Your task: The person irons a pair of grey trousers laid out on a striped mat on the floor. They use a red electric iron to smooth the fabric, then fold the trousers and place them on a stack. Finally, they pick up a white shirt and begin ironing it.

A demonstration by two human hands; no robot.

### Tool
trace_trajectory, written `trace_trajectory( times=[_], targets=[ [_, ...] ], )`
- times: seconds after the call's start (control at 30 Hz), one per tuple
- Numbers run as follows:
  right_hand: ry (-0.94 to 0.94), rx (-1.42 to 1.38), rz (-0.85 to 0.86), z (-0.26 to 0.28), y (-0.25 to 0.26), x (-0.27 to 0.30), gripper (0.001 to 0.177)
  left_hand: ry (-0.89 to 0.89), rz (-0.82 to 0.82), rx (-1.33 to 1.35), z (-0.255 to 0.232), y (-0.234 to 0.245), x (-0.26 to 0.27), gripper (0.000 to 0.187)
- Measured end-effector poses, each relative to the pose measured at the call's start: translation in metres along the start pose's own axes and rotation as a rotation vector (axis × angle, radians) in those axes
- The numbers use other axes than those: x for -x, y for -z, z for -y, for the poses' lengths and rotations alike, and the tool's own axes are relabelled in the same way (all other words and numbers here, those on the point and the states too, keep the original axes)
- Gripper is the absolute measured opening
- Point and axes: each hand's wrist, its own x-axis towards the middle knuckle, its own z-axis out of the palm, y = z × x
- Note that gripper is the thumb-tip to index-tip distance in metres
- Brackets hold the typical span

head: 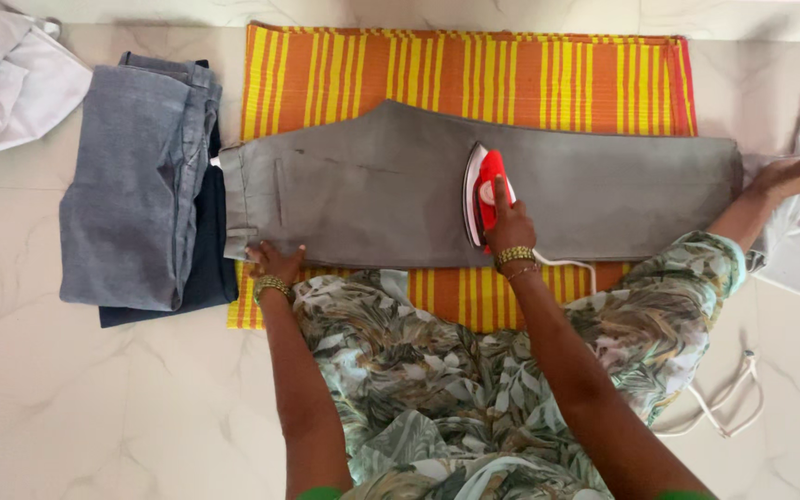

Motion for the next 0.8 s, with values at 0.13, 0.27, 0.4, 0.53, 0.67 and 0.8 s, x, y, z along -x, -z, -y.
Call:
trace_trajectory(
  times=[0.13,0.27,0.4,0.53,0.67,0.8],
  targets=[
    [-0.024,-0.041,0.040,0.022,0.006,-0.035,0.115,0.136,0.039,0.038,-0.019,0.010,0.019,0.124],
    [-0.057,-0.058,0.074,0.052,0.013,-0.036,0.116,-0.045,-0.108,-0.120,-0.057,0.029,0.042,0.124],
    [-0.064,-0.070,0.083,0.066,0.010,-0.003,0.118,-0.228,-0.113,-0.068,-0.074,0.030,0.036,0.122],
    [-0.079,-0.032,0.130,0.074,0.001,0.000,0.119,-0.144,-0.089,-0.047,-0.067,0.030,0.016,0.141],
    [0.020,-0.021,0.064,0.077,-0.004,-0.039,0.116,-0.088,0.012,-0.111,-0.076,0.035,0.026,0.152],
    [0.002,-0.041,0.071,0.094,0.002,-0.060,0.119,-0.070,0.066,-0.135,-0.083,0.044,0.032,0.158]
  ],
)
